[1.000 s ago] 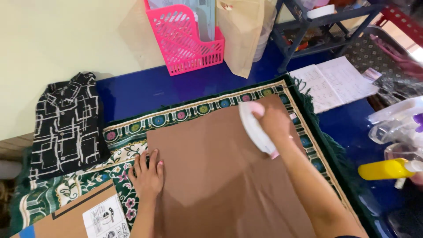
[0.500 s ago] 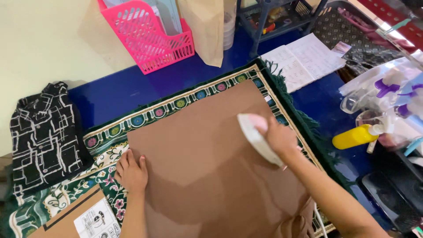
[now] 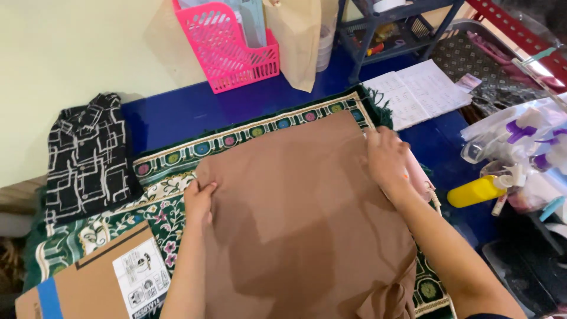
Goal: Ironing a brown garment on a flat surface using a steam iron and a spray bottle.
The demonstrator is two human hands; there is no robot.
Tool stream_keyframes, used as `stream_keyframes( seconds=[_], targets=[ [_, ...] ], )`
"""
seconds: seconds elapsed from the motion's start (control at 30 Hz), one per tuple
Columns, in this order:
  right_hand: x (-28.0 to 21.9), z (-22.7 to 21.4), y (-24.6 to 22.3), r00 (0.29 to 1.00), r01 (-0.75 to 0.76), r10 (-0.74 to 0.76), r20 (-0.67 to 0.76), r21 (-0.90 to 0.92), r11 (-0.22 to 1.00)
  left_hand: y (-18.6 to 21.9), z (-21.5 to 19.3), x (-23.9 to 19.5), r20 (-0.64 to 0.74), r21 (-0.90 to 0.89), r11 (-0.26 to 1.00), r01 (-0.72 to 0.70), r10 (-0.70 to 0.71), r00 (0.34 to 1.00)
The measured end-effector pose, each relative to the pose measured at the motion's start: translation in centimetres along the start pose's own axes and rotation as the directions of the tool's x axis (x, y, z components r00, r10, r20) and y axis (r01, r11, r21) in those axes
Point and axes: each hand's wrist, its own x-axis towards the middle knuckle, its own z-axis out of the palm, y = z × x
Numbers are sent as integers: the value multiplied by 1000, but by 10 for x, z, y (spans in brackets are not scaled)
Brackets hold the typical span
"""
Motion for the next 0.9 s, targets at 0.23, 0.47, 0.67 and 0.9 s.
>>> stream_keyframes(
  seconds=[0.23, 0.47, 0.67, 0.9],
  targets=[
    [6, -41, -142, 860, 387, -479, 179, 385, 838, 119, -5, -139, 358, -33, 999, 15, -3, 934],
    [-31, 34, -79, 583, 474, -586, 563, 350, 808, 124, -90, -199, 224, -25, 998, -63, 67, 972],
    [-150, -20, -36, 341, 366, -584, 736, 468, 804, 51, -103, -243, 98, 312, 948, 55, -90, 991],
    [-231, -59, -34, 256, 118, -634, 730, 627, 770, -27, -129, -260, 151, 542, 840, -27, -65, 986]
  ],
)
